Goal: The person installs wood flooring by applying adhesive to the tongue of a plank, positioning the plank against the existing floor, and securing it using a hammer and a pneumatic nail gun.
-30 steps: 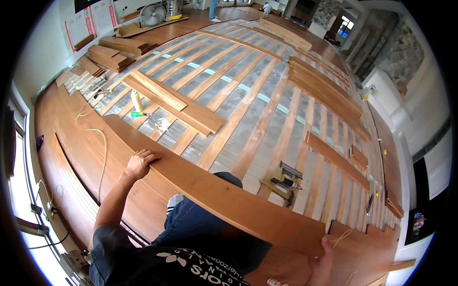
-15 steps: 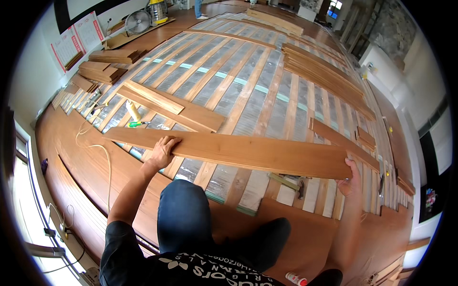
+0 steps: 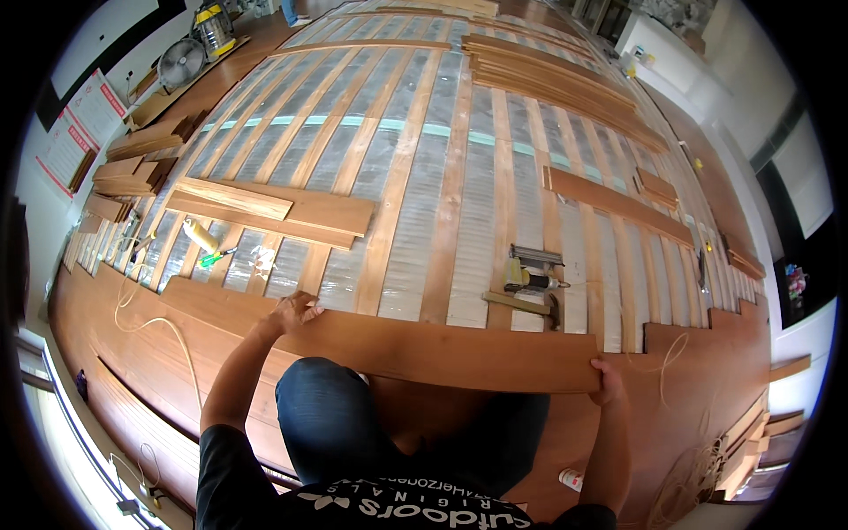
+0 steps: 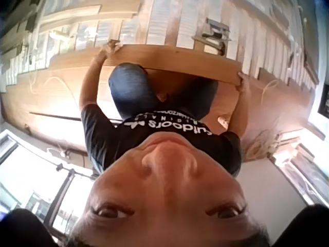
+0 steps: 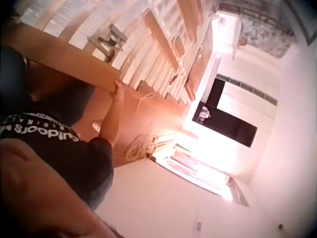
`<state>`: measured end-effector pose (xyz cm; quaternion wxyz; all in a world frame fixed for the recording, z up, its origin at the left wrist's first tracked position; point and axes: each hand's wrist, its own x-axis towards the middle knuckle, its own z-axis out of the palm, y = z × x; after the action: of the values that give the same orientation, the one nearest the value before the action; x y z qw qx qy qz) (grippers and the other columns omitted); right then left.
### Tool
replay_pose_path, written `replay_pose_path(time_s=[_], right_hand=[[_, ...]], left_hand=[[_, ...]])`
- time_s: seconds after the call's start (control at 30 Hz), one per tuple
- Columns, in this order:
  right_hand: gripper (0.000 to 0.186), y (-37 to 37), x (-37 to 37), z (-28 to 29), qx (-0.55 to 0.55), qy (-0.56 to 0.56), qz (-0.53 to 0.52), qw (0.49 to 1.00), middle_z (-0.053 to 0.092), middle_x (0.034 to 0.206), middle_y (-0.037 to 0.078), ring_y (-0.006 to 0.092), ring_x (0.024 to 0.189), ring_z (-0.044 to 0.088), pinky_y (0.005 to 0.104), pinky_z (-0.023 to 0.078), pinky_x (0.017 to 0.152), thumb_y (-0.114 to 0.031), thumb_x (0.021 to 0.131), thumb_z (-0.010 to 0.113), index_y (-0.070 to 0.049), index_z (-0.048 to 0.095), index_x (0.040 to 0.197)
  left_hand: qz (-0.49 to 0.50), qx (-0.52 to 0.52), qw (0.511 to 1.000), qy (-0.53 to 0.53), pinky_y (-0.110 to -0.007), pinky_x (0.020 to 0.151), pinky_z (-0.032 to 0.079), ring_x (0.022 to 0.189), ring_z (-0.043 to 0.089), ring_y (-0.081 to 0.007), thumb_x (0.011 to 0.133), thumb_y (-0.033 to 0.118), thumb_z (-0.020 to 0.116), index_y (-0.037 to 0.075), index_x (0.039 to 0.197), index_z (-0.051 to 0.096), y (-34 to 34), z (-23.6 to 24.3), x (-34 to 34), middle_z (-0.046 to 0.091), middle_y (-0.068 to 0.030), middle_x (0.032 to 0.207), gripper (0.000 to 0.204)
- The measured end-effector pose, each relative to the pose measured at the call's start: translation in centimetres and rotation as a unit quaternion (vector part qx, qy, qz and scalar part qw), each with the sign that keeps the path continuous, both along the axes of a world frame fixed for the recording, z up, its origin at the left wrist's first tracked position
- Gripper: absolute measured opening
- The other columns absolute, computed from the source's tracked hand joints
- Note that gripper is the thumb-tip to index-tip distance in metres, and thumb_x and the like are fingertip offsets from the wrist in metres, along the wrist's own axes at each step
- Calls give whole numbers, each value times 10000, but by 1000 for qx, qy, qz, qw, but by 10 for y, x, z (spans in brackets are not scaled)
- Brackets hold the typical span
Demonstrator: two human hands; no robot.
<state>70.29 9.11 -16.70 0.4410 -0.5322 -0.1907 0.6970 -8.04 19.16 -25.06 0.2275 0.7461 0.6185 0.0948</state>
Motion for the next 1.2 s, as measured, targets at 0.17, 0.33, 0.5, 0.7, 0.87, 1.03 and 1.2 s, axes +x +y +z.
replay_pose_path(time_s=[0.17,0.33,0.5,0.7,0.87,1.03,1.2], right_hand=[[560,-1,21,-13,-32,-93,-11,995,616,1391,124,296,1280,575,445,463,1081,-265,959,677,-35,535,1450],[705,36,21,-37,-116,-233,98,960,579,1443,188,328,1285,577,473,447,1115,-525,1011,637,26,536,1439],[699,114,2,-67,-141,-287,154,935,588,1411,214,332,1282,575,480,488,1066,-531,1020,621,28,534,1431],[663,134,-56,-122,195,-693,294,629,512,1485,262,466,1366,474,553,395,1137,-103,920,732,-20,448,1513],[399,128,-123,-137,281,-731,345,518,559,1397,215,418,1304,507,549,396,1109,-170,1067,519,-13,534,1433],[349,141,-127,-158,217,-782,338,476,585,1293,219,417,1204,528,554,376,1084,-170,1068,473,-20,573,1367],[314,163,-173,-184,262,-764,297,509,587,1266,216,431,1208,514,539,379,1099,-112,979,577,-19,585,1279]], left_hand=[[-99,-183,968,140,-494,1013,517,1093,678,-435,1020,758,214,54,1073,767,40,-15,33,741,-234,1078,897],[-126,-206,942,232,-505,991,532,1082,683,-447,1042,718,119,33,986,783,59,-37,54,744,-252,1029,956],[-36,-183,956,225,-521,983,536,1101,687,-431,1032,728,198,78,1022,792,82,-84,12,750,-229,1070,881],[-29,-184,964,191,-525,914,556,970,739,-359,997,752,328,174,984,812,110,-98,-34,775,-144,956,754],[-38,-184,973,136,-506,903,563,968,714,-396,1020,745,255,123,965,792,100,-67,-64,760,-174,950,824],[-56,-216,961,162,-494,937,551,1019,714,-377,1006,780,213,102,964,795,127,-48,-63,768,-162,970,895],[-38,-135,980,144,-527,838,575,931,736,-376,1006,695,419,136,877,794,135,-131,-99,763,-169,904,685]])
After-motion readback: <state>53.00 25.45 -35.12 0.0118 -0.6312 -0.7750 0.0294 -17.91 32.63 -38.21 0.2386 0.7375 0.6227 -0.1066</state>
